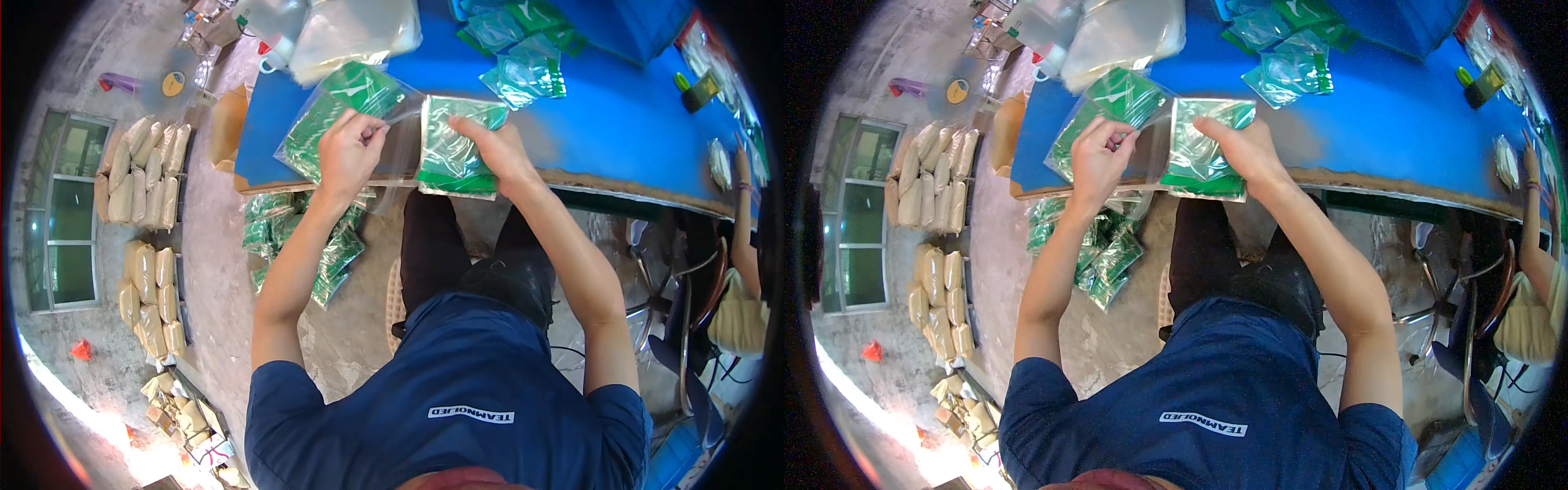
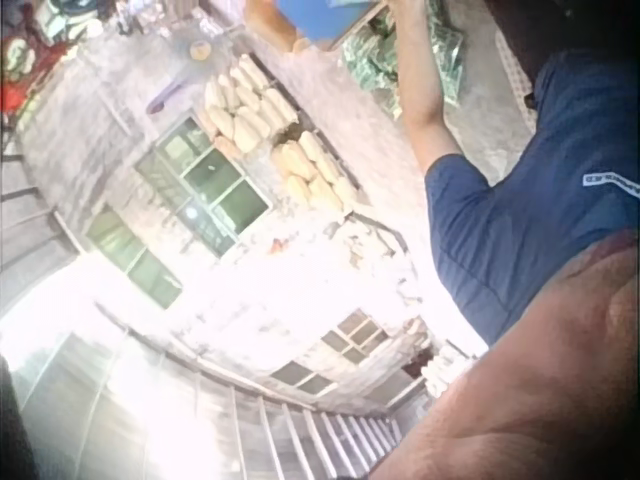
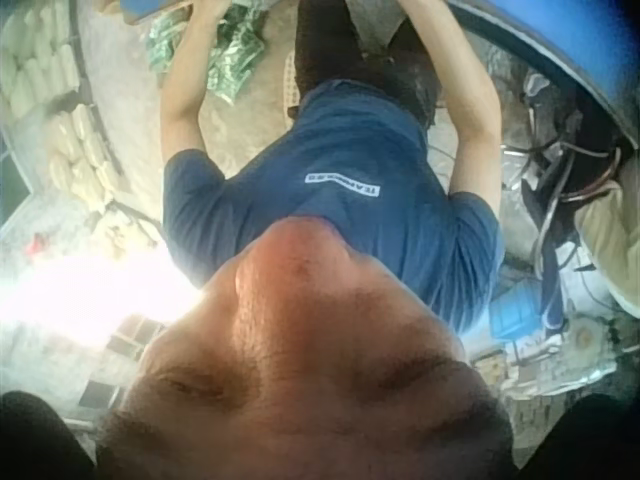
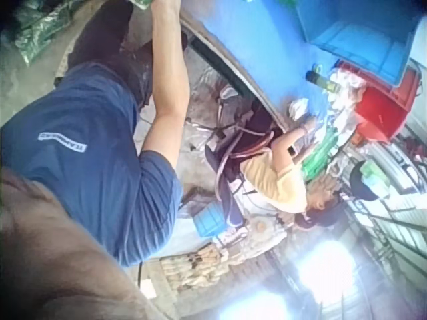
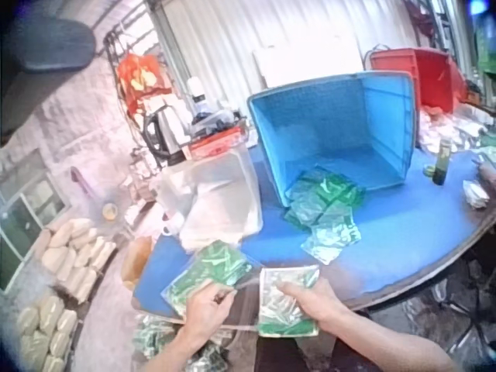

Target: Packing stacks of green plastic bags into a larger clear bag.

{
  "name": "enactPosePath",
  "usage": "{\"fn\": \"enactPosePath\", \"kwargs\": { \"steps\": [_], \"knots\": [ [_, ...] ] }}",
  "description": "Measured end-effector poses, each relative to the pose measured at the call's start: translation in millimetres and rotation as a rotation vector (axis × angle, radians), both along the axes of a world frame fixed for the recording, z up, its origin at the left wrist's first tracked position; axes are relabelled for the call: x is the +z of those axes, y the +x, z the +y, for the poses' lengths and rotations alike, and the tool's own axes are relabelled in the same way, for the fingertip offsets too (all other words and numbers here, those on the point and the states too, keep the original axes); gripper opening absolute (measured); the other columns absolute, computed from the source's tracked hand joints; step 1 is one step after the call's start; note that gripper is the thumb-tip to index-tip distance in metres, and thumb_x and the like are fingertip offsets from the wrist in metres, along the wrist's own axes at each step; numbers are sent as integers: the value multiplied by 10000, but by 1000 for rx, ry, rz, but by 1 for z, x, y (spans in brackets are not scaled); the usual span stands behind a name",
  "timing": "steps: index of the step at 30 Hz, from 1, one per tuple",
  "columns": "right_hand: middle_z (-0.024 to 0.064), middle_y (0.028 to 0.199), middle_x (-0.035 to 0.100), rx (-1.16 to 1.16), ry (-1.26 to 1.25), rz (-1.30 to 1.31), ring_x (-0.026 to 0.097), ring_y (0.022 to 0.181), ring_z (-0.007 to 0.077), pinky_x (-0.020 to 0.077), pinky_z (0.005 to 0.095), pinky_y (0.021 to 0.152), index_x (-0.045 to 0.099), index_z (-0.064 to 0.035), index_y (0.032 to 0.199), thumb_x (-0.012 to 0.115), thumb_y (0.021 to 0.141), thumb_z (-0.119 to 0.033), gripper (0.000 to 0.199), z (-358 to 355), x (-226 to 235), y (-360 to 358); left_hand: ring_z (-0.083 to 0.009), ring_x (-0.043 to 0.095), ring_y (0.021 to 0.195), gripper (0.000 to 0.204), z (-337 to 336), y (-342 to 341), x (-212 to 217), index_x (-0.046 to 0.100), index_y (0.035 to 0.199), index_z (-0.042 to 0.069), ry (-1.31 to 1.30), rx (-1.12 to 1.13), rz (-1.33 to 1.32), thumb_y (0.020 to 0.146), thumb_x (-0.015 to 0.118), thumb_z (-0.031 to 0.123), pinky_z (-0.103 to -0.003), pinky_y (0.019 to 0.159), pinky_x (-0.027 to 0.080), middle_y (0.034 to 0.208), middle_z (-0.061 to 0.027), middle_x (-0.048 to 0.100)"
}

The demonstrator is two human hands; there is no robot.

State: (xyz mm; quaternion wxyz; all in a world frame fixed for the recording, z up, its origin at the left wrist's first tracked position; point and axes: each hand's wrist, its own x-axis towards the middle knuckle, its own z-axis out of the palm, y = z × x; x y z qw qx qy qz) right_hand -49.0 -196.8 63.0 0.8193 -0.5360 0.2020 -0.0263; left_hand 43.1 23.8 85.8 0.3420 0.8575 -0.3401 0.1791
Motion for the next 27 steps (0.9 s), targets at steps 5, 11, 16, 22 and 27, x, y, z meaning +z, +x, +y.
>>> {"fn": "enactPosePath", "kwargs": {
  "steps": [5, 11, 16, 22, 27],
  "knots": [
    [118, 1051, 713, -40, -37, -205, 685, 908, 170, 550, 331, 803, 664, 50, 1138, 795, 813, -227, 446, -1, 37, -9, -191, 607, 634, 105, -11, 4, -6, 715, 857, 31, 24, 47, 77, 788, 778, 79, -327, 594, 493, 738, -79, 607],
    [95, 989, 722, -151, 18, -407, 688, 806, 142, 545, 271, 713, 691, 21, 1079, 783, 827, -236, 372, -21, 89, -31, -319, 669, 717, 113, -8, 12, -53, 701, 905, 32, 2, 16, 104, 835, 734, 115, -416, 682, 527, 781, -120, 661],
    [102, 1034, 725, -65, -168, -307, 689, 903, 165, 549, 326, 806, 684, 14, 1123, 781, 831, -189, 369, 4, 28, -6, -206, 710, 756, 111, 1, 13, -44, 698, 892, -6, -135, 95, 353, 849, 734, 90, -311, 702, 548, 798, -132, 724],
    [120, 1015, 723, 353, 242, 75, 717, 871, 223, 590, 357, 754, 688, 4, 1102, 767, 820, -204, 359, 54, -25, 33, -108, 656, 749, 95, 3, 19, -10, 697, 910, -18, -198, 23, 233, 866, 735, 57, -257, 711, 530, 860, -70, 719],
    [131, 1089, 691, 434, 366, 62, 721, 876, 230, 616, 388, 739, 614, 4, 1184, 730, 846, -233, 429, 60, -45, 58, -171, 673, 744, 65, -16, -1, 18, 704, 872, 10, -10, -21, -61, 814, 732, 20, -284, 687, 533, 854, -87, 695]
  ]
}}
